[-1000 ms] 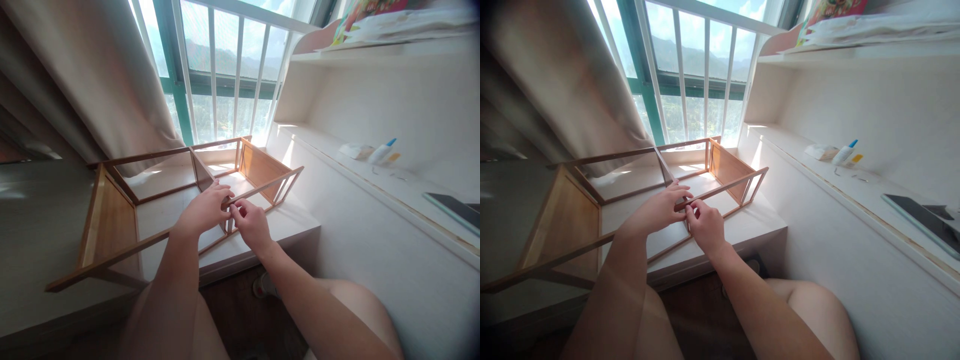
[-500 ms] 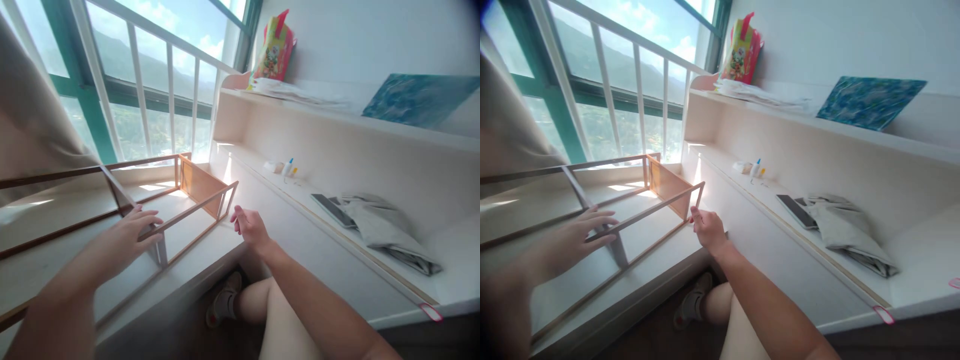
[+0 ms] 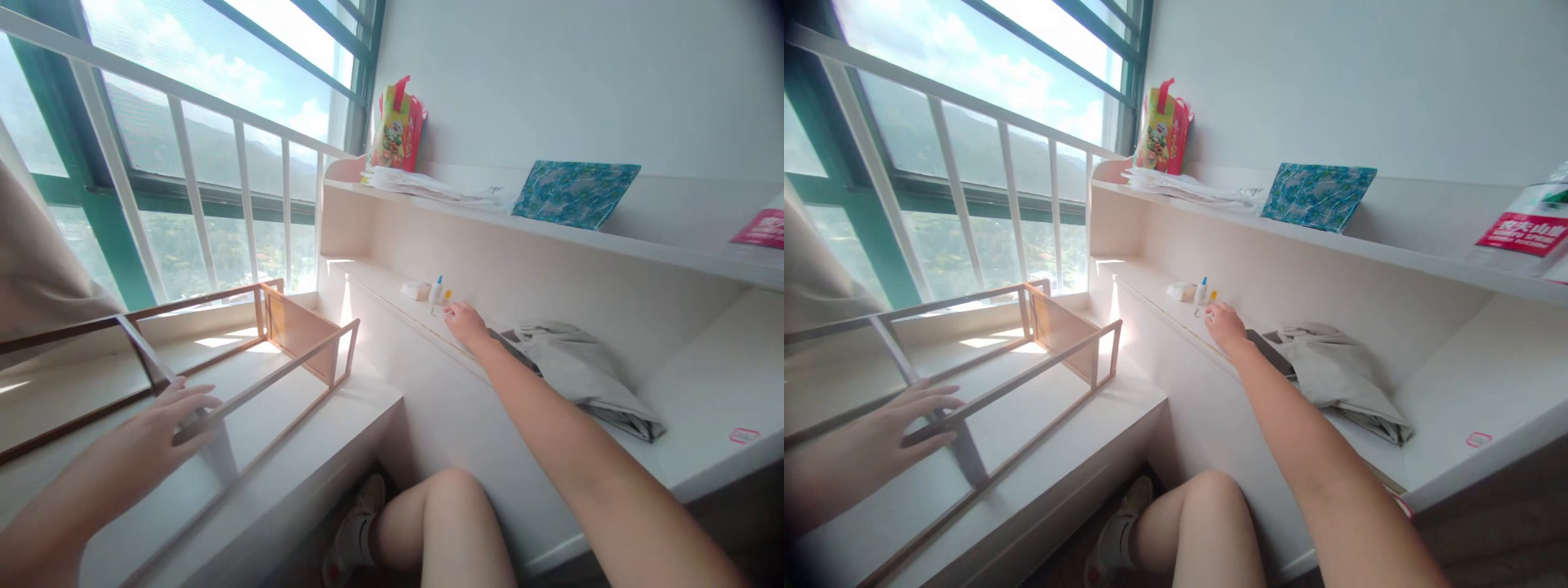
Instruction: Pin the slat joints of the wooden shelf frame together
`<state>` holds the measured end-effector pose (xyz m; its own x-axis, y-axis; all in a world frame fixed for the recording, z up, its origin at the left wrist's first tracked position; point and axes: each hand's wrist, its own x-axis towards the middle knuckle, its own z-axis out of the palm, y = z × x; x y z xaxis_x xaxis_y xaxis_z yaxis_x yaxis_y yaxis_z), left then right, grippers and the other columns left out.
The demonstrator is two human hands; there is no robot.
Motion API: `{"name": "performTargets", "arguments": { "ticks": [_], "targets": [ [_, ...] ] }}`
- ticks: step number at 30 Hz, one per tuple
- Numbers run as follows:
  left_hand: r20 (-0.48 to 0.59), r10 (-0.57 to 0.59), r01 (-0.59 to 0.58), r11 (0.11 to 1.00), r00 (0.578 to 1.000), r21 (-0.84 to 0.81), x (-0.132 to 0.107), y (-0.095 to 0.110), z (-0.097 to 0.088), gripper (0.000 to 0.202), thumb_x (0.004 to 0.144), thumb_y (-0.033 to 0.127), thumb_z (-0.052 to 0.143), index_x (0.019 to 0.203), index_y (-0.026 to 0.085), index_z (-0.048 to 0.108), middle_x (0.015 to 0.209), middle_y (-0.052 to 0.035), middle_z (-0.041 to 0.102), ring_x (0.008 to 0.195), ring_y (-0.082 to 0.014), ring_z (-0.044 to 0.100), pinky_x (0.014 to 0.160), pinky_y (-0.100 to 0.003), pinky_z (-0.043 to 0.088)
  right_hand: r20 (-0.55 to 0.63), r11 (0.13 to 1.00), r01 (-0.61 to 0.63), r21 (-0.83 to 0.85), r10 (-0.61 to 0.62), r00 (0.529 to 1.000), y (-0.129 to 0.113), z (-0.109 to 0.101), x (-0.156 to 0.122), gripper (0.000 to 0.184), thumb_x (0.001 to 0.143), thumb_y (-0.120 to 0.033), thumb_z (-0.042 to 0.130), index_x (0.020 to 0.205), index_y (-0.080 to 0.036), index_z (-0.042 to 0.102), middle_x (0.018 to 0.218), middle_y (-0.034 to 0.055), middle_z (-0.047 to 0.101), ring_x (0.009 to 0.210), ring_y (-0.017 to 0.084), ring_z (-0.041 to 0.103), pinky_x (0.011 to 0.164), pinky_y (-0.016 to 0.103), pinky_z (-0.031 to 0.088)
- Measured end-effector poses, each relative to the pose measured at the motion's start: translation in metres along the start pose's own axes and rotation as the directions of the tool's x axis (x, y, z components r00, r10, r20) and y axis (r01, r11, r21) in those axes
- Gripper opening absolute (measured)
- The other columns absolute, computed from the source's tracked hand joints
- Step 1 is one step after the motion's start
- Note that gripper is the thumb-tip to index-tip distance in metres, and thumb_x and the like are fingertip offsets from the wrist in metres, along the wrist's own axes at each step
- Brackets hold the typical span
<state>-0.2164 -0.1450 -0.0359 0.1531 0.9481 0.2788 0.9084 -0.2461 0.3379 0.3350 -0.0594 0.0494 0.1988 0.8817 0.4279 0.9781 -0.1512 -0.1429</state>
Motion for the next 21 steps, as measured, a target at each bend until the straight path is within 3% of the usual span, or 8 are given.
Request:
{"name": "performTargets", "arguments": {
  "ticks": [4, 10, 21],
  "targets": [
    [0.101, 0.015, -0.023, 0.997, 0.995, 0.070, -0.002, 0.007, -0.006, 0.054, 0.075, 0.054, 0.045, 0.115, 0.024, 0.066, 0.139, -0.0047, 0.058, 0.142, -0.0300, 0.037, 0.104, -0.038, 0.044, 0.019, 0.999, 0.033, -0.013, -0.032, 0.999, -0.006, 0.024, 0.016, 0.026, 0.090, -0.032, 0.054, 0.105, -0.021, 0.072, 0.116, 0.0096, 0.063, 0.110, 0.024, 0.053, 0.092, 0.031, 0.041],
    [0.203, -0.044, 0.021, 0.993, 0.978, 0.114, -0.004, 0.025, -0.021, 0.059, 0.074, 0.054, 0.040, 0.117, 0.022, 0.065, 0.144, -0.0052, 0.052, 0.146, -0.0279, 0.029, 0.107, -0.041, 0.042, 0.037, 1.000, -0.004, -0.029, 0.005, 0.999, -0.003, 0.041, 0.032, 0.023, 0.087, -0.031, 0.056, 0.089, -0.019, 0.076, 0.104, 0.0107, 0.066, 0.100, 0.024, 0.057, 0.081, 0.030, 0.043],
    [0.182, -0.010, 0.000, 0.998, 0.983, 0.055, -0.009, 0.026, -0.023, 0.044, 0.078, 0.051, 0.052, 0.111, 0.026, 0.065, 0.141, -0.0057, 0.056, 0.145, -0.0351, 0.029, 0.107, -0.046, 0.042, -0.031, 1.000, -0.010, 0.012, 0.011, 0.999, 0.000, 0.048, 0.035, 0.023, 0.089, -0.024, 0.051, 0.092, -0.013, 0.071, 0.092, 0.0131, 0.071, 0.085, 0.022, 0.063, 0.075, 0.029, 0.043]
  ]
}}
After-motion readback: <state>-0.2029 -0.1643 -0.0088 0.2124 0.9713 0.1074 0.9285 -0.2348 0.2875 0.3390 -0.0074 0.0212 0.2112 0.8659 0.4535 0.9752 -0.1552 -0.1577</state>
